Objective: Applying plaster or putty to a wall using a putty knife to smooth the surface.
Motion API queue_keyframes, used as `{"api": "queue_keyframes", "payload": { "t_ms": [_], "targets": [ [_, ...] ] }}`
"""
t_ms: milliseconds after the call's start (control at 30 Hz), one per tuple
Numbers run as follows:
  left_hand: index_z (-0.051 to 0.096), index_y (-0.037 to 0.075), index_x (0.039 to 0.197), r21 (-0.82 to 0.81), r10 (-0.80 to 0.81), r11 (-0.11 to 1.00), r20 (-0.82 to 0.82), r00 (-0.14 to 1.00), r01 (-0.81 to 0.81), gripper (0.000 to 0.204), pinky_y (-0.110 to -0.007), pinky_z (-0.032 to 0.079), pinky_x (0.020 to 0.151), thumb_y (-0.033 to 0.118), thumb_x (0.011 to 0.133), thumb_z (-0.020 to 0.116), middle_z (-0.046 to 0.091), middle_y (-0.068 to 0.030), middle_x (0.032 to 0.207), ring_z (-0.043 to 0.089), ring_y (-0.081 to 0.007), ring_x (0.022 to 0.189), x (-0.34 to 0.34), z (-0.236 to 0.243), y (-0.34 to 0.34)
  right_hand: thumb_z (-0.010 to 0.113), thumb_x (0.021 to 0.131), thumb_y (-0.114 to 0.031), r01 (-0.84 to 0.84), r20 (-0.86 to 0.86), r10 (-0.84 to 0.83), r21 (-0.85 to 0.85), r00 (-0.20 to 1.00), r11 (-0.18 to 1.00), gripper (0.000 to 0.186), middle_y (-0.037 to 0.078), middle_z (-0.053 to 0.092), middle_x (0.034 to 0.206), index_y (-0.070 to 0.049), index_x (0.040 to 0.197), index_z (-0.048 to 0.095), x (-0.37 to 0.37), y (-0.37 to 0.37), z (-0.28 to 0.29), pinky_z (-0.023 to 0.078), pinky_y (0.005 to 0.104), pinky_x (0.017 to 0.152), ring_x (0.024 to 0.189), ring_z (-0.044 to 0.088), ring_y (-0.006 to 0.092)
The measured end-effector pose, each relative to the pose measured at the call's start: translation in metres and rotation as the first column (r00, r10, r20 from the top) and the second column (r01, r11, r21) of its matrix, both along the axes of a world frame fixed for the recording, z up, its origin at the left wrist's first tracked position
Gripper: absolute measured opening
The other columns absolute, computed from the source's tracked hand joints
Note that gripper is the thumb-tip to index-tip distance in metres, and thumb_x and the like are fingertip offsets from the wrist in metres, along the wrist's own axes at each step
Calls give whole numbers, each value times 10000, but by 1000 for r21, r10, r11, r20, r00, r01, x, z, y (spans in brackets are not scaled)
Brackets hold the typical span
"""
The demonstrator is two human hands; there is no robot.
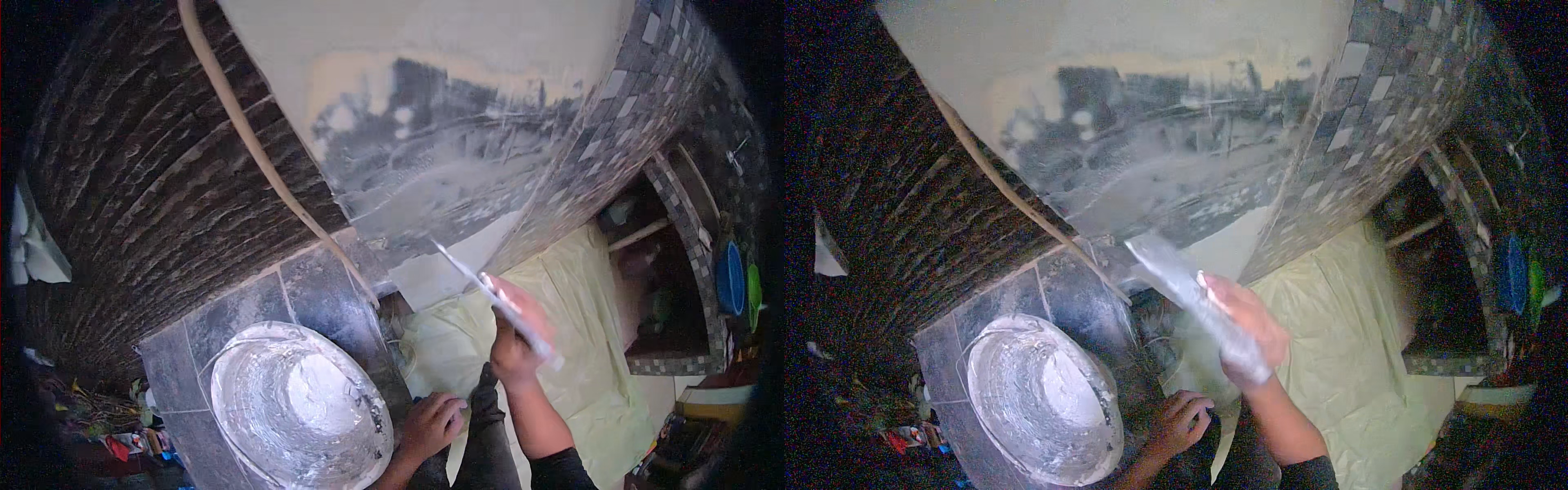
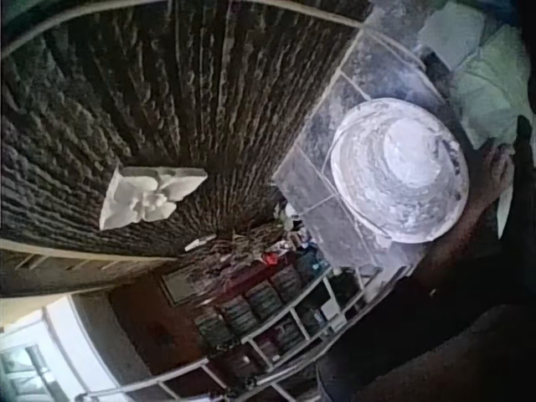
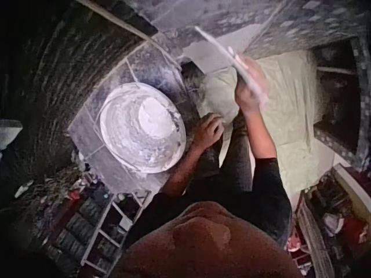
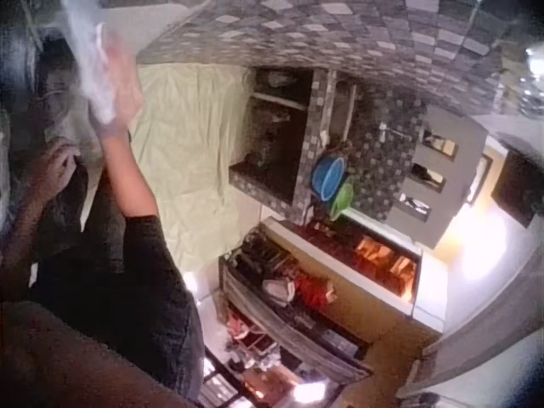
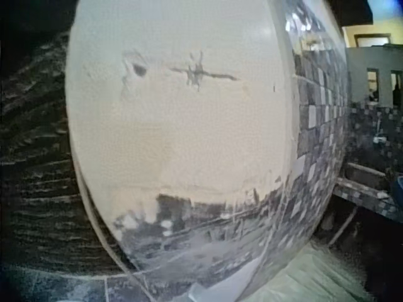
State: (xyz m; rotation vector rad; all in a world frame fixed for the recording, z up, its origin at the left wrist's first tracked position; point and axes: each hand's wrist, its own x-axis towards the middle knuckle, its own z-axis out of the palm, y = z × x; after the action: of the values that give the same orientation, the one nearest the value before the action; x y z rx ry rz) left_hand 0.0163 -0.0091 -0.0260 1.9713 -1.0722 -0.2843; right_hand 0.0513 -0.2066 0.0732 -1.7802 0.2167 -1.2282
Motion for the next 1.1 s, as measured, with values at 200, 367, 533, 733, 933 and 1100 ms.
{"api": "queue_keyframes", "payload": {
  "t_ms": [200,367,533,733,933,1100],
  "targets": [
    [624,79,963,-26,-4,1000,-23,1000,3,201,-382,522,768,54,766,657,617,-74,952,628,-283,878,-2,-4,-1,746,823,-49,-83,-121,97,110,988,990,134,45,604,655,39,896,676,29,-19,16,330,233,458,494,440,67],
    [634,73,942,22,42,999,41,998,-43,181,-386,528,750,68,763,660,622,-76,921,634,-285,874,-4,4,-4,720,862,-72,-119,-138,162,276,977,954,179,-36,576,699,18,994,640,43,-54,43,331,219,485,573,418,13],
    [645,87,910,106,31,994,2,1000,-31,160,-387,530,738,71,752,667,621,-69,912,638,-275,847,-2,11,-8,674,894,-46,-105,-52,127,316,991,943,195,5,641,881,26,1059,601,41,-121,31,447,194,643,754,566,46],
    [649,96,906,94,62,993,62,996,-68,164,-383,530,727,70,746,672,617,-58,892,638,-266,823,-2,12,-10,648,914,-31,174,-88,-163,133,983,976,92,10,615,891,17,954,580,8,-173,26,474,225,700,787,551,60],
    [647,98,902,115,62,991,55,997,-68,163,-373,530,713,66,744,672,621,-50,887,641,-257,825,-2,17,-11,651,907,-20,255,-96,-240,199,966,946,120,-13,569,812,-15,860,540,-27,-146,28,429,208,636,736,514,54],
    [645,97,896,129,48,990,58,997,-55,152,-371,529,710,65,749,668,624,-56,894,642,-262,829,-3,24,-11,669,885,-23,-174,1,185,339,983,925,78,80,670,814,1,875,596,10,-77,50,447,243,587,687,578,81]
  ]
}}
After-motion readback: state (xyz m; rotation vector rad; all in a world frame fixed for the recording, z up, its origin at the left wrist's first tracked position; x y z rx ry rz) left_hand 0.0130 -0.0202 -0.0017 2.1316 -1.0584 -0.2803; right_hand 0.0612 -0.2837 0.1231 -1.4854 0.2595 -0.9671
